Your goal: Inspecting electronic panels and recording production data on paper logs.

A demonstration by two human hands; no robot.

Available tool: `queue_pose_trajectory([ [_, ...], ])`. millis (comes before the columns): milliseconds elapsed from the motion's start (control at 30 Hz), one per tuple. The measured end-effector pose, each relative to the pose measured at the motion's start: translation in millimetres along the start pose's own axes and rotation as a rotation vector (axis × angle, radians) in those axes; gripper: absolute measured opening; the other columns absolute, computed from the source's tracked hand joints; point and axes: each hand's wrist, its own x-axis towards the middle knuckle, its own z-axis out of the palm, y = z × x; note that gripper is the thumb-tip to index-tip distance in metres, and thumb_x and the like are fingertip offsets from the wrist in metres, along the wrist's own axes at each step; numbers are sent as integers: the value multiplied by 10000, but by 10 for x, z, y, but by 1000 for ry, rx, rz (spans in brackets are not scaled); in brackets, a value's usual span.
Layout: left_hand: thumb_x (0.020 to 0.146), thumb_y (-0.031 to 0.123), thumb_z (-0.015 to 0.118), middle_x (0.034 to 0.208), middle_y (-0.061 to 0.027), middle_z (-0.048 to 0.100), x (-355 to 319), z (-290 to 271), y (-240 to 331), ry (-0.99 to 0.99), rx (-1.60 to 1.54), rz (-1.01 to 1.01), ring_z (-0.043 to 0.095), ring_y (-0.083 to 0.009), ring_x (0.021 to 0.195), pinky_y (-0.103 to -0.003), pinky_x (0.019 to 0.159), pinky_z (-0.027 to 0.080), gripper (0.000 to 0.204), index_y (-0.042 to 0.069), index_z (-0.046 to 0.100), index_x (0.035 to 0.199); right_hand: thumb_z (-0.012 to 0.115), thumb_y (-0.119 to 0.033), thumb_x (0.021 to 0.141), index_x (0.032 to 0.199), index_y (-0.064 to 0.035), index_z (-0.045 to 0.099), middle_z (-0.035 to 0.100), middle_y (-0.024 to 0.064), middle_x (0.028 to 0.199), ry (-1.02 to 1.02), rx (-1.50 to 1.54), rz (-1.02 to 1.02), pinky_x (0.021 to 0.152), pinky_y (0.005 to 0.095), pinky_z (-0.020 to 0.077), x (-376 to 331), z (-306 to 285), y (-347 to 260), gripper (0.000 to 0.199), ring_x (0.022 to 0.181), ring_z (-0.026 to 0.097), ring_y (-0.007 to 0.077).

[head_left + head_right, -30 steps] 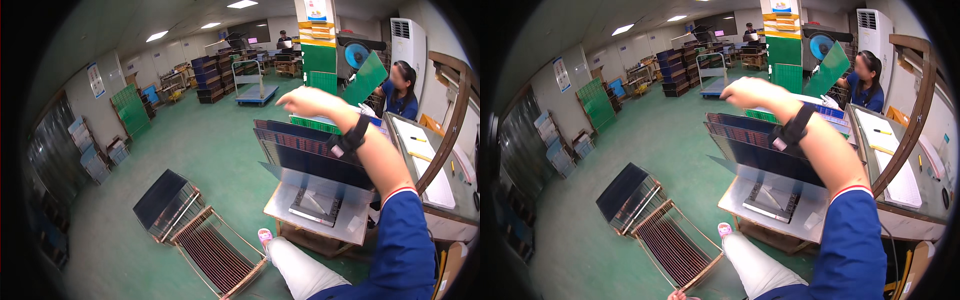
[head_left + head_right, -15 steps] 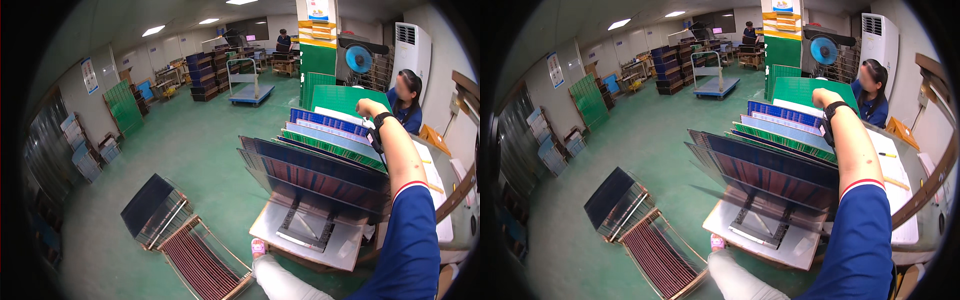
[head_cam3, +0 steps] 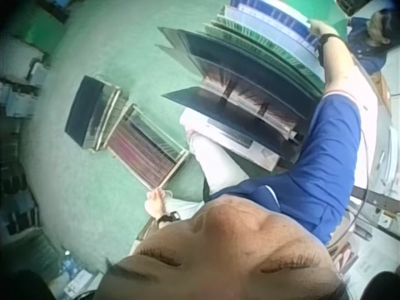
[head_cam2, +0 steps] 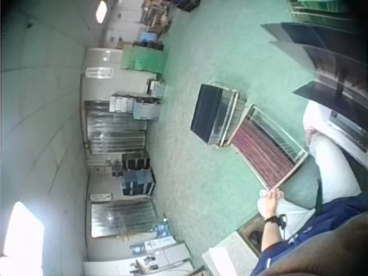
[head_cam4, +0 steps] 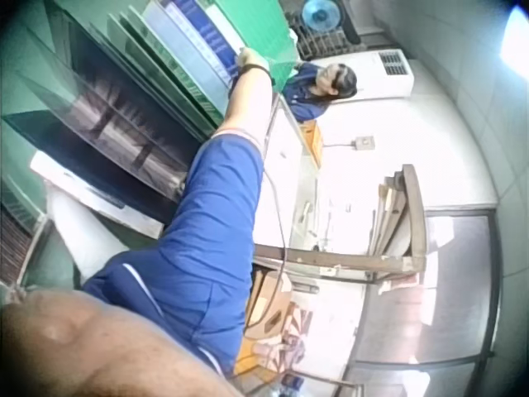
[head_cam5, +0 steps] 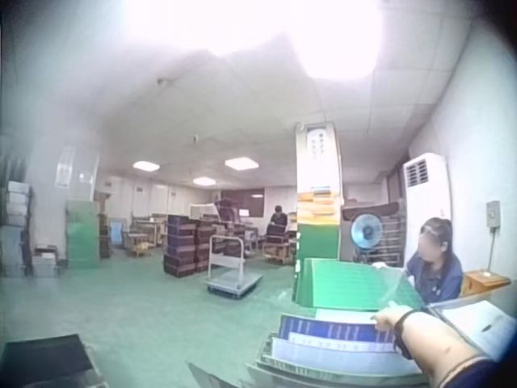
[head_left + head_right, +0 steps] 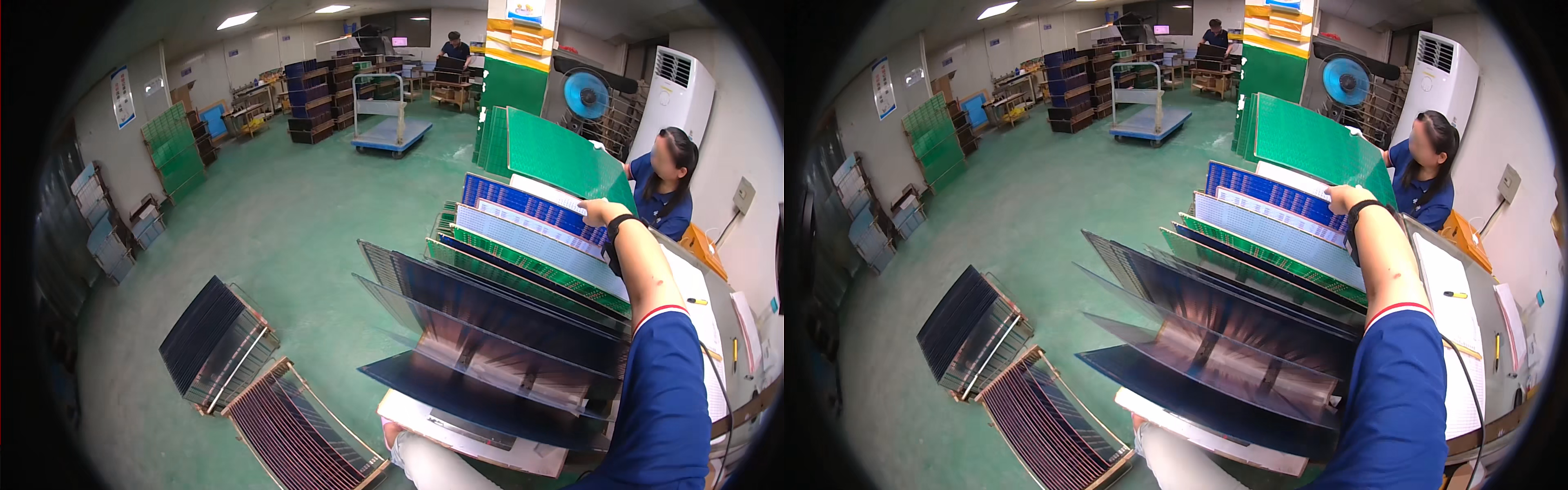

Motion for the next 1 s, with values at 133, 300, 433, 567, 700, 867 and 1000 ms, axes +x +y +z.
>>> queue_pose_trajectory([
  [133,905,316,505,890,-91,632,-51,-36,411,-78,290,-34,599,-207,773,-316,702,468,306,30,612,915,497,-197,811,1398,-249,320,431,106,1369,58,34,36,1060,406,302,167,257,80,615,1258,414,291],
  [300,912,313,475,1040,-144,581,269,52,-642,-135,142,47,540,-264,961,-350,833,420,312,48,611,1003,622,-308,784,1388,-168,318,488,165,1298,98,-90,3,1004,374,371,271,412,43,691,1211,451,318],
  [433,907,302,472,1046,-153,574,233,50,-556,-114,326,54,524,-284,985,-369,862,404,300,64,616,1017,652,-325,777,1183,-110,558,612,159,1102,105,-67,-105,882,386,458,402,606,85,469,1034,576,331],
  [567,898,293,478,1025,-150,586,46,-35,-219,-51,418,-36,525,-293,981,-383,872,398,287,73,624,1011,655,-338,793,971,-54,664,656,184,927,105,97,-224,767,395,485,308,579,-85,335,867,633,314],
  [700,898,307,456,1023,-145,598,45,-29,-299,-35,283,20,524,-311,991,-383,860,404,296,101,650,986,661,-339,787,906,-27,654,654,198,872,279,203,-281,733,389,481,250,527,226,334,832,637,304],
  [867,902,343,454,1027,-135,618,150,-50,-440,0,547,41,575,-301,936,-354,819,445,334,86,653,977,650,-231,777,895,19,605,626,192,809,433,196,-357,673,395,460,-41,-228,506,280,716,597,287],
  [1000,913,119,473,988,-139,616,182,6,-905,-105,-574,13,612,-250,880,-293,741,501,210,-8,588,1035,617,-156,815,876,20,587,599,130,732,662,417,-473,639,352,439,-176,-981,610,188,679,546,171],
])
